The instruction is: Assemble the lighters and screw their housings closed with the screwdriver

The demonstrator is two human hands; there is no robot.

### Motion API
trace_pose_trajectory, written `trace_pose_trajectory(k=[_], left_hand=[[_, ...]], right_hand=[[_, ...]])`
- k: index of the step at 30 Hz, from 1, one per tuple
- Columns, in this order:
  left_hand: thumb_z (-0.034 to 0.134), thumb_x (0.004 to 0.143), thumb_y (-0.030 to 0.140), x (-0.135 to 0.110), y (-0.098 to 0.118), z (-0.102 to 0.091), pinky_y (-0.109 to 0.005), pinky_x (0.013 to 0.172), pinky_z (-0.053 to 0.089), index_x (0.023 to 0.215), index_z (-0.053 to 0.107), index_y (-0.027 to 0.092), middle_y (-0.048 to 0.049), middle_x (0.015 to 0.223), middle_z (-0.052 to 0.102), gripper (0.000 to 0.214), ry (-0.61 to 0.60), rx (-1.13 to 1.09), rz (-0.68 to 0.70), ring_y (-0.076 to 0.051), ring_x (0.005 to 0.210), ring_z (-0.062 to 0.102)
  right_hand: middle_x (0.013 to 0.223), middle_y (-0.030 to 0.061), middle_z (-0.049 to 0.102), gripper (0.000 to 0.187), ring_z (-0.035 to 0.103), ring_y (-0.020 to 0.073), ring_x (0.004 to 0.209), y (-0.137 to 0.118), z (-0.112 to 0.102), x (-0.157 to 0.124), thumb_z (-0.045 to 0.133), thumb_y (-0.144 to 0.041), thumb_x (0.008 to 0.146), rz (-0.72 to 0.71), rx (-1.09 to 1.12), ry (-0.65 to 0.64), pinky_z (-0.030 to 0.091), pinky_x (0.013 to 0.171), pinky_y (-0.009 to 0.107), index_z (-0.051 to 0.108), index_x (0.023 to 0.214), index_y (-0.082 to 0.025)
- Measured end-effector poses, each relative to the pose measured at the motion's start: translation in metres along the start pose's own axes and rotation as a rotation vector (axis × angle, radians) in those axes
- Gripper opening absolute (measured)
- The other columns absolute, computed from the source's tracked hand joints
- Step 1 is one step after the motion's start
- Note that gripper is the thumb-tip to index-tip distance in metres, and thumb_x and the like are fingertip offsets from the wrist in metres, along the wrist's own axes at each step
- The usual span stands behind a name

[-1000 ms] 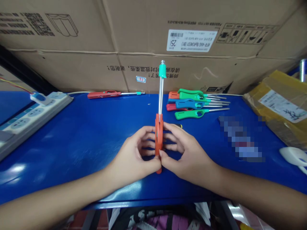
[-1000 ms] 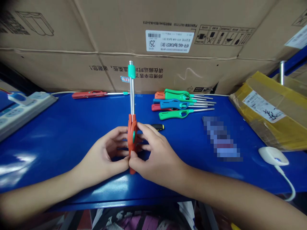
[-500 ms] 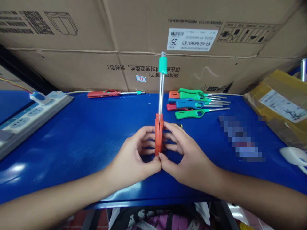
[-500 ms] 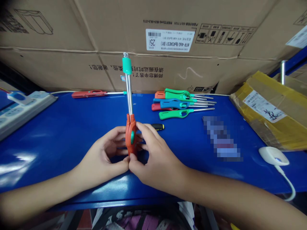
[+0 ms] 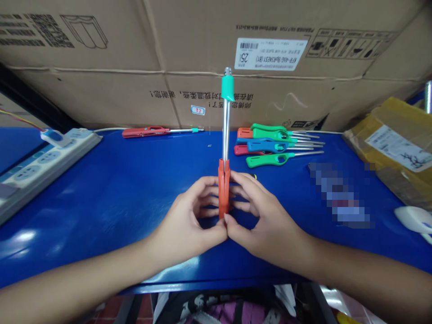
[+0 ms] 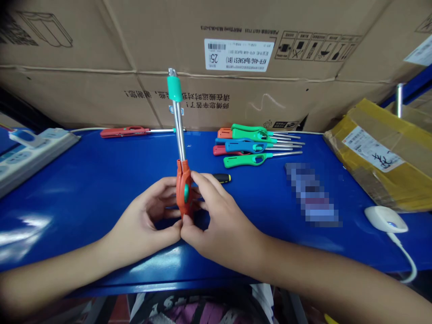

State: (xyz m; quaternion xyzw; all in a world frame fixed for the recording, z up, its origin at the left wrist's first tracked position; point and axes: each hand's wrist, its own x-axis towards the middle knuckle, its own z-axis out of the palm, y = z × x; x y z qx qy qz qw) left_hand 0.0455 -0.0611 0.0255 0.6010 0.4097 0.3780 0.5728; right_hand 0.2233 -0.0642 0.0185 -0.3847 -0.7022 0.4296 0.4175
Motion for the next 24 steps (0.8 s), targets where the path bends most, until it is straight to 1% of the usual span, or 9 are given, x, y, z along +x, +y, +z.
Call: trace_pose_trajectory(k=[5,8,11,14,16,18,21,24], left_hand=[[0.072,0.073,0.009,0.000,0.001,-0.002,-0.029,0.086,0.063,0.127,0.056,0.023,-0.0072,0.121,0.072,0.058,0.042,0.106,0.027,-0.022,0.104,0.074],[0.072,0.071,0.007,0.000,0.003,-0.005,-0.030,0.088,0.063,0.127,0.056,0.023,-0.0065,0.122,0.072,0.060,0.042,0.190,0.068,-0.022,0.104,0.073],[0.070,0.072,0.007,-0.002,0.006,-0.007,-0.032,0.092,0.063,0.130,0.056,0.024,-0.0050,0.120,0.073,0.062,0.015,0.256,0.101,-0.022,0.105,0.073],[0.069,0.074,0.007,-0.002,0.009,-0.009,-0.032,0.091,0.063,0.134,0.056,0.025,-0.0041,0.120,0.073,0.064,-0.014,0.314,0.128,-0.022,0.104,0.074],[0.068,0.074,0.008,-0.002,0.011,-0.011,-0.030,0.088,0.063,0.135,0.056,0.026,-0.0039,0.121,0.073,0.064,-0.031,0.351,0.131,-0.022,0.104,0.074],[0.068,0.075,0.009,-0.002,0.013,-0.013,-0.028,0.085,0.063,0.134,0.057,0.026,-0.0039,0.120,0.074,0.063,-0.050,0.379,0.111,-0.022,0.104,0.074],[0.067,0.073,0.009,-0.001,0.016,-0.015,-0.026,0.081,0.062,0.136,0.057,0.025,-0.0038,0.119,0.074,0.065,-0.064,0.408,0.086,-0.022,0.101,0.074],[0.067,0.072,0.009,-0.002,0.018,-0.017,-0.025,0.077,0.062,0.136,0.059,0.026,-0.0032,0.117,0.075,0.066,-0.068,0.429,0.087,-0.020,0.093,0.075]], right_hand=[[0.138,0.0035,0.061,0.055,0.066,0.0188,0.121,-0.006,-0.007,0.005,0.065,-0.012,0.087,0.038,0.056,0.023,0.061,0.102,0.033,0.057,0.137,-0.032],[0.130,0.0032,0.068,0.043,0.069,0.0184,0.118,-0.014,-0.012,0.009,0.066,-0.015,0.088,0.105,0.166,0.026,0.060,0.103,0.034,0.064,0.128,-0.030],[0.122,0.0038,0.073,0.031,0.070,0.0201,0.116,-0.019,-0.017,0.014,0.066,-0.018,0.087,0.192,0.295,0.010,0.063,0.096,0.034,0.068,0.117,-0.026],[0.118,0.0044,0.074,0.023,0.071,0.0221,0.114,-0.019,-0.021,0.018,0.068,-0.020,0.085,0.228,0.331,0.002,0.066,0.085,0.033,0.070,0.107,-0.024],[0.116,0.0045,0.074,0.021,0.072,0.0216,0.110,-0.018,-0.023,0.019,0.070,-0.020,0.083,0.247,0.337,0.001,0.066,0.082,0.032,0.070,0.104,-0.023],[0.113,0.0042,0.075,0.021,0.073,0.0207,0.106,-0.017,-0.023,0.021,0.071,-0.021,0.081,0.276,0.345,0.000,0.065,0.084,0.032,0.070,0.102,-0.022],[0.108,0.0041,0.077,0.021,0.075,0.0209,0.102,-0.016,-0.023,0.022,0.073,-0.022,0.078,0.318,0.382,-0.001,0.064,0.090,0.035,0.069,0.099,-0.021],[0.105,0.0035,0.078,0.019,0.075,0.0207,0.101,-0.016,-0.023,0.023,0.074,-0.020,0.075,0.340,0.410,-0.002,0.060,0.099,0.039,0.071,0.094,-0.021]])
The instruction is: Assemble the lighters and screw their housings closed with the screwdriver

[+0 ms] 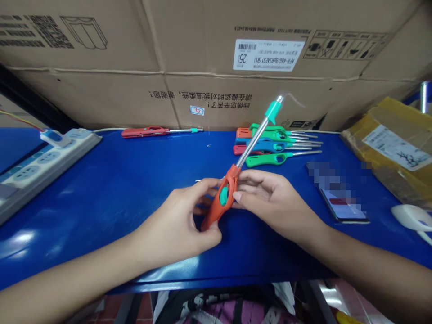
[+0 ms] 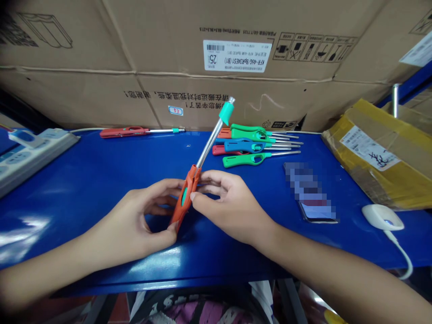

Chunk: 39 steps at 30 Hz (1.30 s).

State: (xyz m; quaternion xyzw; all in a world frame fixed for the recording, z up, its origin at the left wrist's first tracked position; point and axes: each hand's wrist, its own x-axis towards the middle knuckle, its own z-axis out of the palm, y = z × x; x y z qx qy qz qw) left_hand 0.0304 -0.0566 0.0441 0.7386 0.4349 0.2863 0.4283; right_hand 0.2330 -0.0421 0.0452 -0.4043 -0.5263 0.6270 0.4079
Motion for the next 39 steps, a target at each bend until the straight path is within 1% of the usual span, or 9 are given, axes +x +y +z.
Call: trace_pose_trajectory(k=[2,7,15,19,22,28,32,35,39], left_hand=[[0.067,0.072,0.009,0.000,0.000,0.000,-0.025,0.075,0.062,0.135,0.060,0.026,-0.0027,0.116,0.075,0.066,-0.003,0.002,0.002,-0.018,0.086,0.075],[0.067,0.069,0.008,0.002,-0.001,0.000,-0.026,0.073,0.062,0.131,0.063,0.025,-0.0021,0.112,0.076,0.064,-0.015,-0.063,-0.057,-0.017,0.078,0.075],[0.076,0.063,0.010,0.011,-0.011,0.000,-0.028,0.073,0.061,0.120,0.060,0.019,-0.0070,0.110,0.073,0.060,-0.039,-0.390,-0.234,-0.020,0.086,0.073],[0.080,0.069,0.012,0.019,-0.025,0.001,-0.029,0.078,0.061,0.118,0.058,0.018,-0.0089,0.115,0.071,0.055,-0.073,-0.634,-0.202,-0.018,0.088,0.073],[0.082,0.073,0.015,0.023,-0.033,0.003,-0.030,0.085,0.060,0.117,0.057,0.017,-0.0068,0.111,0.070,0.051,0.007,-0.725,-0.172,-0.017,0.090,0.073],[0.084,0.070,0.013,0.023,-0.038,0.011,-0.030,0.084,0.060,0.117,0.056,0.017,-0.0045,0.108,0.069,0.054,0.095,-0.723,-0.178,-0.017,0.089,0.073],[0.085,0.068,0.015,0.022,-0.035,0.018,-0.030,0.086,0.060,0.115,0.056,0.016,-0.0054,0.108,0.069,0.056,0.158,-0.694,-0.152,-0.017,0.092,0.072],[0.085,0.068,0.016,0.021,-0.031,0.020,-0.030,0.085,0.061,0.115,0.056,0.016,-0.0061,0.107,0.069,0.056,0.175,-0.678,-0.131,-0.019,0.095,0.071],[0.085,0.070,0.015,0.020,-0.031,0.019,-0.031,0.083,0.062,0.115,0.056,0.017,-0.0050,0.104,0.068,0.054,0.168,-0.675,-0.100,-0.020,0.094,0.072]], right_hand=[[0.103,0.0032,0.078,0.019,0.075,0.0203,0.099,0.000,0.000,0.001,0.075,-0.020,0.075,0.032,0.012,0.001,0.059,0.101,0.041,0.072,0.093,-0.020],[0.098,0.0039,0.079,0.023,0.076,0.0189,0.090,0.002,-0.003,0.004,0.073,-0.024,0.077,0.098,0.025,-0.022,0.063,0.090,0.037,0.073,0.099,-0.018],[0.121,0.0058,0.073,0.040,0.070,0.0195,0.115,0.011,0.000,0.003,0.072,-0.016,0.077,-0.011,-0.111,-0.101,0.058,0.102,0.039,0.062,0.115,-0.023],[0.124,0.0080,0.069,0.049,0.069,0.0195,0.116,0.024,0.003,0.005,0.072,-0.018,0.079,-0.020,-0.120,-0.096,0.058,0.102,0.040,0.056,0.124,-0.023],[0.125,0.0105,0.066,0.060,0.071,0.0197,0.107,0.030,0.003,0.004,0.075,-0.019,0.076,0.047,-0.155,-0.049,0.064,0.091,0.038,0.051,0.130,-0.021],[0.120,0.0105,0.066,0.065,0.073,0.0156,0.087,0.037,0.005,0.002,0.074,-0.020,0.075,0.036,-0.281,-0.054,0.066,0.074,0.030,0.052,0.137,-0.019],[0.115,0.0094,0.071,0.062,0.074,0.0161,0.087,0.037,0.008,0.000,0.069,-0.017,0.077,-0.058,-0.393,-0.034,0.066,0.076,0.030,0.054,0.137,-0.016],[0.109,0.0049,0.075,0.056,0.074,0.0158,0.091,0.034,0.009,-0.003,0.062,-0.012,0.080,-0.152,-0.463,-0.082,0.065,0.079,0.029,0.058,0.136,-0.020],[0.116,0.0056,0.074,0.059,0.073,0.0160,0.096,0.032,0.007,-0.004,0.059,-0.010,0.083,-0.208,-0.526,-0.107,0.064,0.083,0.030,0.055,0.141,-0.019]])
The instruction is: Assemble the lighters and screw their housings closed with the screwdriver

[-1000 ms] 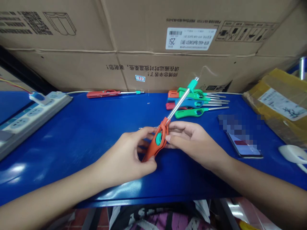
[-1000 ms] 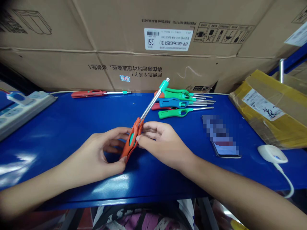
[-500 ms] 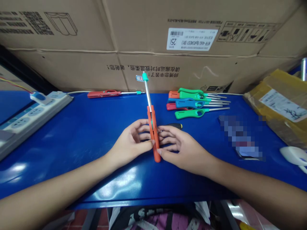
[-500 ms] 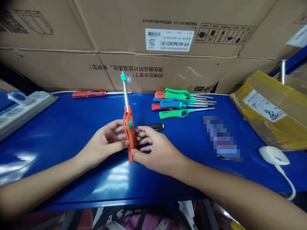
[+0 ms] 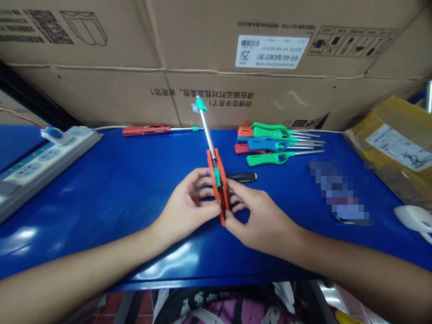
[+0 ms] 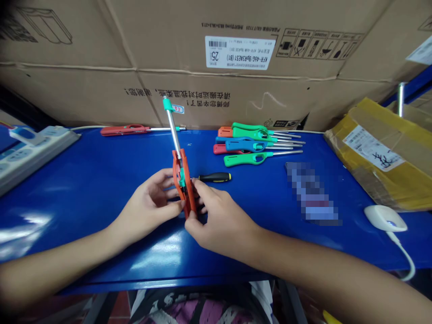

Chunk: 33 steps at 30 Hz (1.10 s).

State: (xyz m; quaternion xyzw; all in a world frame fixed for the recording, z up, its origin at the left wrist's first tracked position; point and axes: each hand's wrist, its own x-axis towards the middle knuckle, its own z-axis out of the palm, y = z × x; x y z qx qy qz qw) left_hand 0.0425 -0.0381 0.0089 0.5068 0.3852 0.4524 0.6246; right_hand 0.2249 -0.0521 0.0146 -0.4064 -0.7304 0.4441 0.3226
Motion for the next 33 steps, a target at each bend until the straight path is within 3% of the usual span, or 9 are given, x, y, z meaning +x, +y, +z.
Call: trace_pose_trajectory(k=[3,7,12,18,21,27,31,33], left_hand=[[0.083,0.073,0.014,0.001,-0.001,-0.003,-0.030,0.087,0.061,0.117,0.058,0.018,-0.0049,0.110,0.069,0.051,-0.021,-0.012,0.035,-0.018,0.096,0.072],[0.079,0.077,0.011,0.002,0.002,-0.006,-0.026,0.090,0.059,0.114,0.065,0.017,-0.0064,0.119,0.070,0.040,-0.038,-0.017,0.086,-0.021,0.110,0.069],[0.076,0.082,0.015,0.001,0.007,-0.004,-0.023,0.085,0.060,0.107,0.069,0.017,-0.0039,0.106,0.076,0.026,-0.030,-0.022,0.001,-0.018,0.099,0.073],[0.080,0.082,0.028,0.001,0.006,0.001,-0.029,0.082,0.063,0.120,0.062,0.018,-0.0039,0.107,0.075,0.043,0.092,-0.132,-0.147,-0.021,0.098,0.074],[0.081,0.082,0.029,0.002,0.006,0.001,-0.029,0.084,0.063,0.126,0.059,0.019,-0.0038,0.109,0.074,0.050,0.102,-0.167,-0.157,-0.020,0.099,0.074],[0.082,0.081,0.031,0.004,0.007,-0.004,-0.029,0.081,0.064,0.125,0.059,0.021,-0.0043,0.114,0.074,0.050,0.119,-0.173,-0.164,-0.020,0.097,0.074],[0.084,0.080,0.030,0.006,0.009,-0.008,-0.032,0.081,0.064,0.123,0.059,0.021,-0.0061,0.118,0.073,0.051,0.110,-0.172,-0.182,-0.021,0.098,0.074],[0.085,0.078,0.027,0.007,0.009,-0.009,-0.033,0.082,0.064,0.121,0.058,0.021,-0.0049,0.113,0.074,0.051,0.109,-0.175,-0.193,-0.022,0.098,0.074]], right_hand=[[0.120,0.0065,0.072,0.063,0.071,0.0141,0.094,0.005,0.000,0.002,0.059,-0.013,0.086,-0.037,0.013,0.004,0.063,0.081,0.029,0.048,0.148,-0.019],[0.133,0.0096,0.058,0.068,0.066,0.0121,0.093,0.012,0.001,0.003,0.065,-0.019,0.086,-0.024,0.040,0.034,0.061,0.074,0.027,0.042,0.150,-0.021],[0.116,0.0040,0.052,0.062,0.060,0.0103,0.083,0.013,-0.002,0.002,0.068,-0.018,0.084,-0.032,-0.063,0.040,0.058,0.067,0.026,0.047,0.143,-0.025],[0.118,0.0053,0.051,0.065,0.058,0.0151,0.103,0.006,-0.004,0.001,0.058,-0.005,0.085,-0.162,-0.253,0.026,0.055,0.093,0.032,0.044,0.145,-0.024],[0.120,0.0068,0.052,0.062,0.058,0.0161,0.107,0.004,-0.006,0.000,0.058,-0.008,0.087,-0.162,-0.282,0.007,0.055,0.095,0.033,0.044,0.146,-0.021],[0.109,0.0040,0.061,0.041,0.062,0.0119,0.080,0.000,-0.014,0.003,0.062,-0.019,0.088,-0.004,-0.136,0.025,0.056,0.064,0.026,0.062,0.129,-0.024],[0.109,0.0060,0.068,0.046,0.067,0.0123,0.076,-0.002,-0.021,0.009,0.067,-0.019,0.080,0.220,0.108,-0.065,0.059,0.061,0.026,0.063,0.126,-0.019],[0.109,0.0062,0.069,0.051,0.068,0.0124,0.077,-0.002,-0.025,0.010,0.067,-0.017,0.078,0.260,0.142,-0.096,0.059,0.062,0.025,0.062,0.129,-0.019]])
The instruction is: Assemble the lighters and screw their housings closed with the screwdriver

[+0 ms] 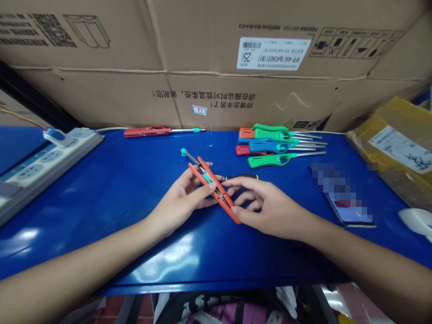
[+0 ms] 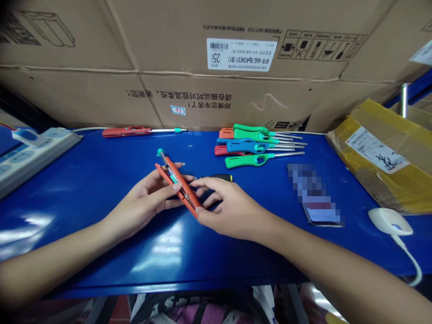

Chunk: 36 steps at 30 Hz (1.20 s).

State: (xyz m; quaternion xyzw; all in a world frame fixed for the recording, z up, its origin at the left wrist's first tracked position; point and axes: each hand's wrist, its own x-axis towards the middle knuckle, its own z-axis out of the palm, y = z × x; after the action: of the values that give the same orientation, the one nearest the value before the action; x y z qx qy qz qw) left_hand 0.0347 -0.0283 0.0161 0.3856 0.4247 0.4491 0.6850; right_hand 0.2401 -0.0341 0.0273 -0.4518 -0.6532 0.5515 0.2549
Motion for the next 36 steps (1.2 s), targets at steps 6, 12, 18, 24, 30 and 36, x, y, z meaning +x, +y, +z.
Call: trace_pose_trajectory(k=[6,12,18,24,30,36], left_hand=[[0.084,0.074,0.020,-0.001,0.001,-0.001,-0.034,0.082,0.063,0.112,0.060,0.020,-0.0007,0.098,0.073,0.044,0.005,-0.013,-0.043,-0.020,0.094,0.073],[0.077,0.082,0.019,-0.001,0.000,0.000,-0.033,0.079,0.063,0.112,0.063,0.020,-0.0035,0.101,0.075,0.033,0.026,-0.038,-0.101,-0.019,0.089,0.073],[0.064,0.089,0.013,-0.001,0.001,0.004,-0.027,0.070,0.063,0.116,0.061,0.019,-0.0044,0.097,0.076,0.027,0.102,-0.054,-0.140,-0.016,0.080,0.074],[0.059,0.094,0.012,-0.005,-0.002,0.010,-0.028,0.076,0.063,0.115,0.061,0.019,-0.0032,0.094,0.076,0.023,0.107,-0.096,-0.178,-0.015,0.080,0.074],[0.067,0.089,0.013,-0.006,-0.005,0.010,-0.028,0.076,0.062,0.117,0.062,0.019,-0.0047,0.096,0.077,0.029,0.117,-0.108,-0.194,-0.016,0.085,0.074],[0.074,0.082,0.013,-0.005,-0.006,0.007,-0.030,0.073,0.062,0.114,0.062,0.018,-0.0057,0.098,0.078,0.034,0.090,-0.128,-0.179,-0.018,0.081,0.074]], right_hand=[[0.094,0.0030,0.070,0.045,0.065,0.0099,0.069,0.006,-0.002,0.000,0.061,-0.016,0.084,-0.108,-0.149,0.049,0.051,0.053,0.021,0.065,0.128,-0.020],[0.111,0.0055,0.066,0.042,0.063,0.0106,0.077,0.011,0.005,0.000,0.059,-0.017,0.088,-0.273,-0.336,0.049,0.055,0.060,0.023,0.063,0.129,-0.022],[0.107,0.0049,0.063,0.035,0.061,0.0103,0.077,0.011,0.009,-0.005,0.055,-0.024,0.095,-0.341,-0.371,0.031,0.054,0.060,0.024,0.062,0.129,-0.020],[0.102,0.0038,0.069,0.034,0.062,0.0120,0.077,0.018,0.011,-0.001,0.056,-0.019,0.093,-0.353,-0.484,0.128,0.052,0.065,0.026,0.063,0.126,-0.020],[0.107,0.0062,0.070,0.036,0.063,0.0149,0.077,0.015,0.014,-0.002,0.052,-0.023,0.097,-0.368,-0.606,0.093,0.053,0.069,0.031,0.058,0.133,-0.020],[0.110,0.0071,0.066,0.046,0.061,0.0148,0.077,0.011,0.017,-0.008,0.051,-0.023,0.097,-0.352,-0.587,0.038,0.054,0.072,0.032,0.052,0.143,-0.020]])
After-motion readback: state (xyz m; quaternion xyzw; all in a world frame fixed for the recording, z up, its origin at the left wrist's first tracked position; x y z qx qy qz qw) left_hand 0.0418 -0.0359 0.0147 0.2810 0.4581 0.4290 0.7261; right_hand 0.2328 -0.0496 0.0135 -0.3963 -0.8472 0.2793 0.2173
